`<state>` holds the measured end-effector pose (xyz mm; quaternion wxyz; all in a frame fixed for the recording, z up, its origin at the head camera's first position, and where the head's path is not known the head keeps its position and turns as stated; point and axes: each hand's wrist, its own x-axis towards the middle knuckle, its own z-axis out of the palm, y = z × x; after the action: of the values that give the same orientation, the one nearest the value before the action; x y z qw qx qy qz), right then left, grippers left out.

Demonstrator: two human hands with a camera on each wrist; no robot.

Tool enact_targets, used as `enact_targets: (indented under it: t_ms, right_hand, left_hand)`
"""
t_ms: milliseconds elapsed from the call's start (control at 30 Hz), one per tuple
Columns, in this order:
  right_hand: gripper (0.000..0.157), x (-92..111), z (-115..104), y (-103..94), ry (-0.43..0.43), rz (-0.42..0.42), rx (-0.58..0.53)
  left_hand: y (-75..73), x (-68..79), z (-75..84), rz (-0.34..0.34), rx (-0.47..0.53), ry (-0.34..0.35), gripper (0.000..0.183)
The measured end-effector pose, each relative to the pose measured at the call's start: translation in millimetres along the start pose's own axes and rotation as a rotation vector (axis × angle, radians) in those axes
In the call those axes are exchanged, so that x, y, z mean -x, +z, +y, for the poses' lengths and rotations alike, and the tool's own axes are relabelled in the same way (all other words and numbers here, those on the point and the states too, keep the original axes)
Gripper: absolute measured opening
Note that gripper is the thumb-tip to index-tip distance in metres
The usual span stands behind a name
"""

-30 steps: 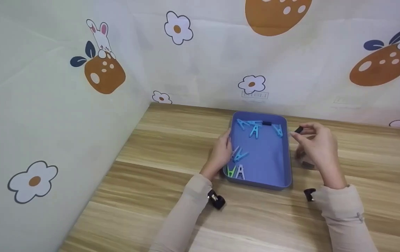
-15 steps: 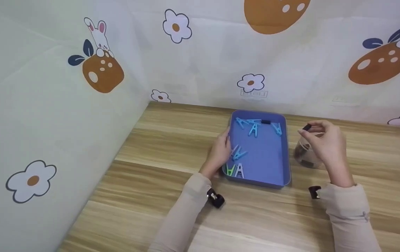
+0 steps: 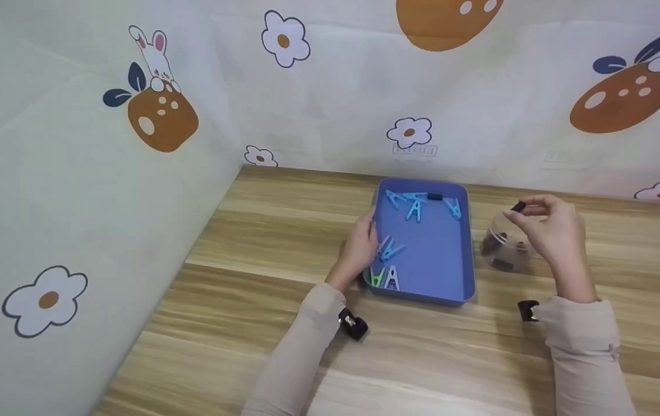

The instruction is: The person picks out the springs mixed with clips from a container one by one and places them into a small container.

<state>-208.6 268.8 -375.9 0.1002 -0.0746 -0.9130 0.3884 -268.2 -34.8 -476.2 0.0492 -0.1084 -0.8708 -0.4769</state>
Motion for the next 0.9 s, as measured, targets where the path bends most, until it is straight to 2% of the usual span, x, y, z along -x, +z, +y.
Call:
enact_targets:
  t_ms: [300,633,700,900]
  right_hand:
    - [0.061,-4,9,-3.3,0.022,-0.054,0.016]
    - [0.056,-7,16,-0.6,0.040,-0.114,0.017]
    - [0.056,-8,17,0.0,0.053,-0.122,0.017]
    - [0.054,-9,20,1.1,0.035,-0.107,0.048]
  left_hand:
    - [-0.7,1.0,2.4,-0.008,0.011,-0.025,0.047]
    - [-0.8,-0.3,0.3,-0.001,-0.017,-0.024,0.046]
    - [-0.4,-0.7,-0.5,-0.001,-0.015,-0.020,0.047]
    - [0.6,-1.6,-1.4,-0.004,0.023,0.047,0.046]
